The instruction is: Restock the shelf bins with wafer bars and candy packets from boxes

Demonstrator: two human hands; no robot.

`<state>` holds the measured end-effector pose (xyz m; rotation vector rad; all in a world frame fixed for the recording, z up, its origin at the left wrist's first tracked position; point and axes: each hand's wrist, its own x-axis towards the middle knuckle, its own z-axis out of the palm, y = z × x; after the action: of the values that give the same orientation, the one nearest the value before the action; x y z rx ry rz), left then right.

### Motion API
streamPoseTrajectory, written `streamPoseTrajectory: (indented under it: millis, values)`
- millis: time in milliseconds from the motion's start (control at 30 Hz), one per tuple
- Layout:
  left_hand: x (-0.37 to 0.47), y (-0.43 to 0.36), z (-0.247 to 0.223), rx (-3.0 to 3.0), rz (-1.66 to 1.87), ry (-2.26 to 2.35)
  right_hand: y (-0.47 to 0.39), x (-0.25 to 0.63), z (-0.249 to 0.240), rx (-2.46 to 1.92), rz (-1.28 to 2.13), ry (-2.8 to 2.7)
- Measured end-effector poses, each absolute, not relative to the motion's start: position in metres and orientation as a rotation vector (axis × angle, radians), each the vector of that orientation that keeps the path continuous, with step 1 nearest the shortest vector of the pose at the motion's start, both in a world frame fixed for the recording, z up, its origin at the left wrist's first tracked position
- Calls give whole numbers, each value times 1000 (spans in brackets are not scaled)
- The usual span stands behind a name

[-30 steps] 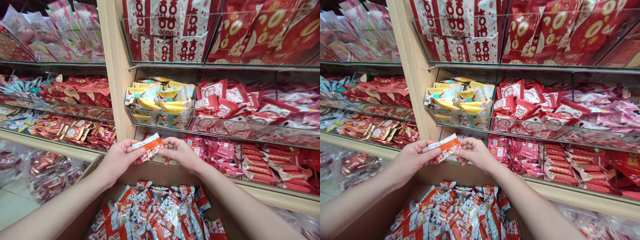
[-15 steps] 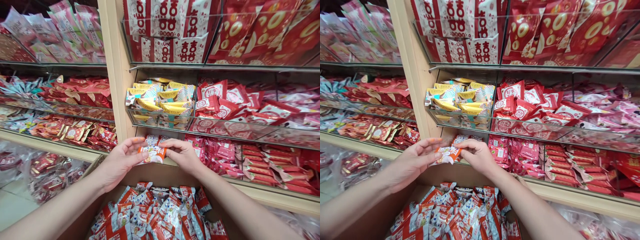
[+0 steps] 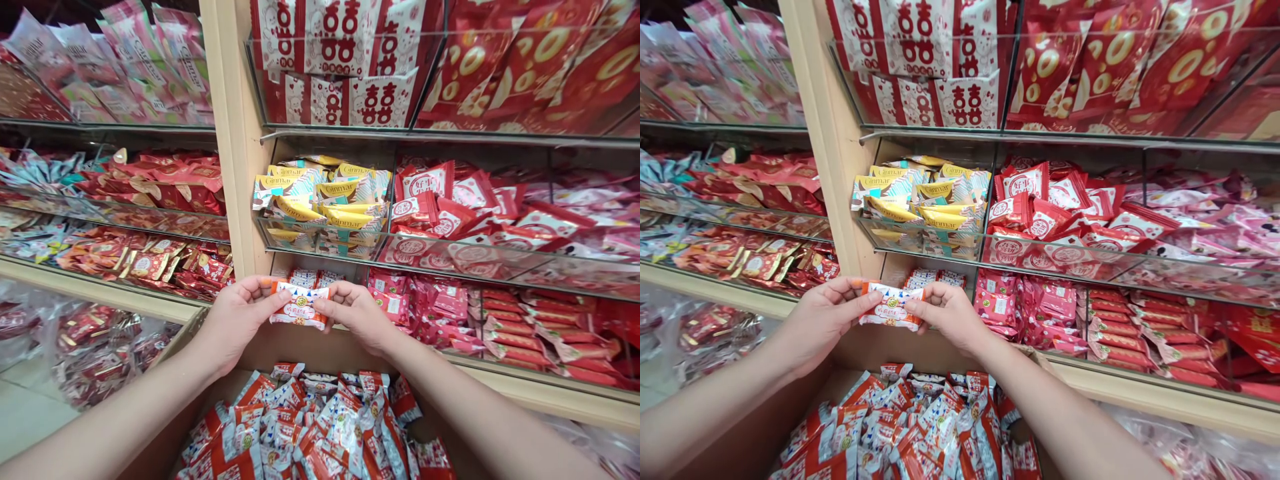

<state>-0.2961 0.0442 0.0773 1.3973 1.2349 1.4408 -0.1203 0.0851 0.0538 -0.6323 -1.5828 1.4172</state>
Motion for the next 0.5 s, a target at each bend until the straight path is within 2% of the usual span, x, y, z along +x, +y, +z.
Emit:
streamPoseTrajectory:
  millis: [100,200,500]
  values:
    - [-298,48,76,1513,1476,1312,96,-119,53,-725,1293,-1527]
    - [-299,51,74,1751,1400,1398,119,-117,47,-1026,1080,-1553]
    - [-292,20,63,2605,607,1464,180,-153,33,-1520,854,-1809]
